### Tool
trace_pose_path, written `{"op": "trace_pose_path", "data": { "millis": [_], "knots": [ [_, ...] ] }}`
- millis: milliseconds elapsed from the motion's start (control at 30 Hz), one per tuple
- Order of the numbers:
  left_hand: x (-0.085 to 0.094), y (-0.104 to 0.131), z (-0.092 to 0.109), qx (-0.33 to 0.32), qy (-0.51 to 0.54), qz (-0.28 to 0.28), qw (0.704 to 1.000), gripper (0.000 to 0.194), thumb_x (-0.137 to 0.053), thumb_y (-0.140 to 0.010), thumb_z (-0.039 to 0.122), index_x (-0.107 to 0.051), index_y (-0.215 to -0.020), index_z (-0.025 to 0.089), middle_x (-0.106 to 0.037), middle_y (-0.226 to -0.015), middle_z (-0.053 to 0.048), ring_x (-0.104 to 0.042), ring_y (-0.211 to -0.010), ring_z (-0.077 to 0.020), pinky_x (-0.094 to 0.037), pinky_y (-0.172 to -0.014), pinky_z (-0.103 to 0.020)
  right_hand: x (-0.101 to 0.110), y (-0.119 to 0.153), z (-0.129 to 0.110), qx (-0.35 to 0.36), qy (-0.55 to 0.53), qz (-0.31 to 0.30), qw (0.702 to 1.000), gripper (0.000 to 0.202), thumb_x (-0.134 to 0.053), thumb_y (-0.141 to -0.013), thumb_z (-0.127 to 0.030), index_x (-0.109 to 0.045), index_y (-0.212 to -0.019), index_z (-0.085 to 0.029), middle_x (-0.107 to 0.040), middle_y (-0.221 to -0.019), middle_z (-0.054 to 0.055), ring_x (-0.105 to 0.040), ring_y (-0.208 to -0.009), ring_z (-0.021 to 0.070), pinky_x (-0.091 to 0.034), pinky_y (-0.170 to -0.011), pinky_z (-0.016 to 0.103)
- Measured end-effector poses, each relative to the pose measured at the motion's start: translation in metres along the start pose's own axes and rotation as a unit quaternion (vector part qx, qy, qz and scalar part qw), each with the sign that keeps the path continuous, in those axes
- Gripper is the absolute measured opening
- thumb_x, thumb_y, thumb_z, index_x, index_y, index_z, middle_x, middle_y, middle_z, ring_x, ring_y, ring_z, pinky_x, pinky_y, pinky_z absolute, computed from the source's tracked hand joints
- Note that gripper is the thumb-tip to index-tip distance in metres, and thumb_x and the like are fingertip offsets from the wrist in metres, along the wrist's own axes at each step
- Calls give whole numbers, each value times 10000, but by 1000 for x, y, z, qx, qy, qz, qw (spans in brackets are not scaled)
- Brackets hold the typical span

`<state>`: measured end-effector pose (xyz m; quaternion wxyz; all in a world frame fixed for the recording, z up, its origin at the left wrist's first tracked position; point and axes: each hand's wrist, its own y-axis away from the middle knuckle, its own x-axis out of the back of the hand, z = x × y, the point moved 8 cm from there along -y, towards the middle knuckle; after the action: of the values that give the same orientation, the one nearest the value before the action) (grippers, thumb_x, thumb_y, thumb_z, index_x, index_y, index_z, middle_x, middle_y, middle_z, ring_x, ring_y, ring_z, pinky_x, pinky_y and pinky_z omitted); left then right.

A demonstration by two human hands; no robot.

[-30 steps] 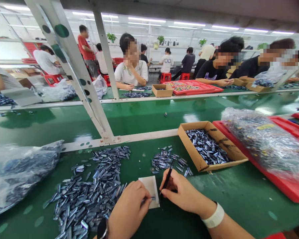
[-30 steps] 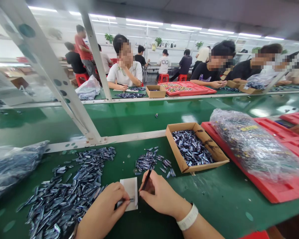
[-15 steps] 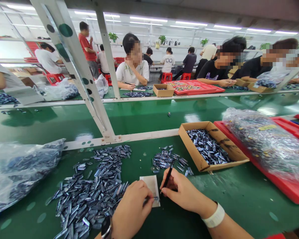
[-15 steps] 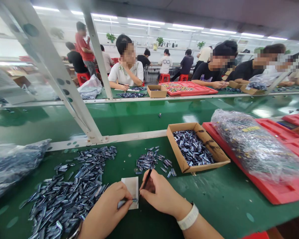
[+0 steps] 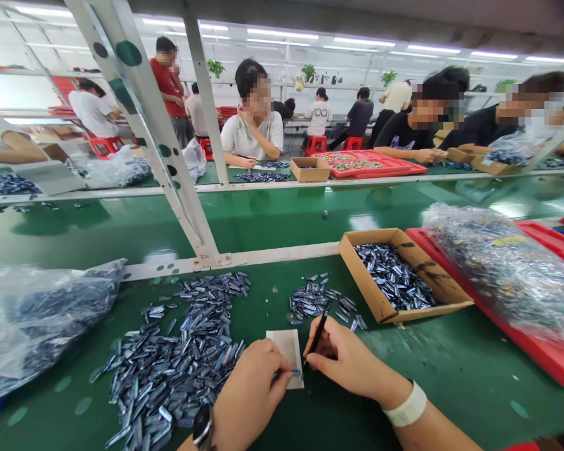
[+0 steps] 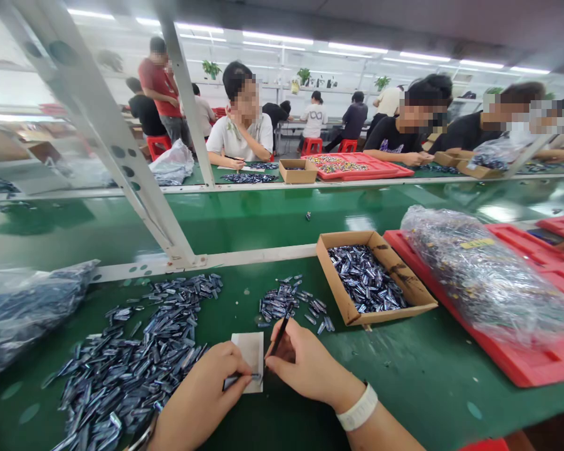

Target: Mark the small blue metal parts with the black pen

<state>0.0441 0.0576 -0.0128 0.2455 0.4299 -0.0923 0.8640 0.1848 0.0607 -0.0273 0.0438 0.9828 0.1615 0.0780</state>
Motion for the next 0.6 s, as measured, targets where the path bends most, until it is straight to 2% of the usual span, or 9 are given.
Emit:
{"op": "trace_pose_path", "data": {
  "millis": [333, 600],
  "knots": [
    [2, 1, 1, -1, 10, -1, 1000, 200, -551, -829, 73, -697, -769, 196, -667, -865, -40, -618, -884, -205, -486, -825, -335, 2, -1, 4, -5, 6, 6, 1000, 236, -645, -786, -122, -476, -905, -235, -667, -831, -7, -652, -731, 171, -531, -685, 307],
    [2, 2, 0, -15, 10, 18, 1000, 204, -537, -825, 92, -696, -765, 205, -668, -853, -37, -617, -873, -205, -495, -813, -333, 0, -1, 3, -8, 13, 3, 1000, 227, -652, -790, -134, -483, -903, -235, -665, -821, -9, -652, -735, 176, -530, -679, 302]
  ]
}}
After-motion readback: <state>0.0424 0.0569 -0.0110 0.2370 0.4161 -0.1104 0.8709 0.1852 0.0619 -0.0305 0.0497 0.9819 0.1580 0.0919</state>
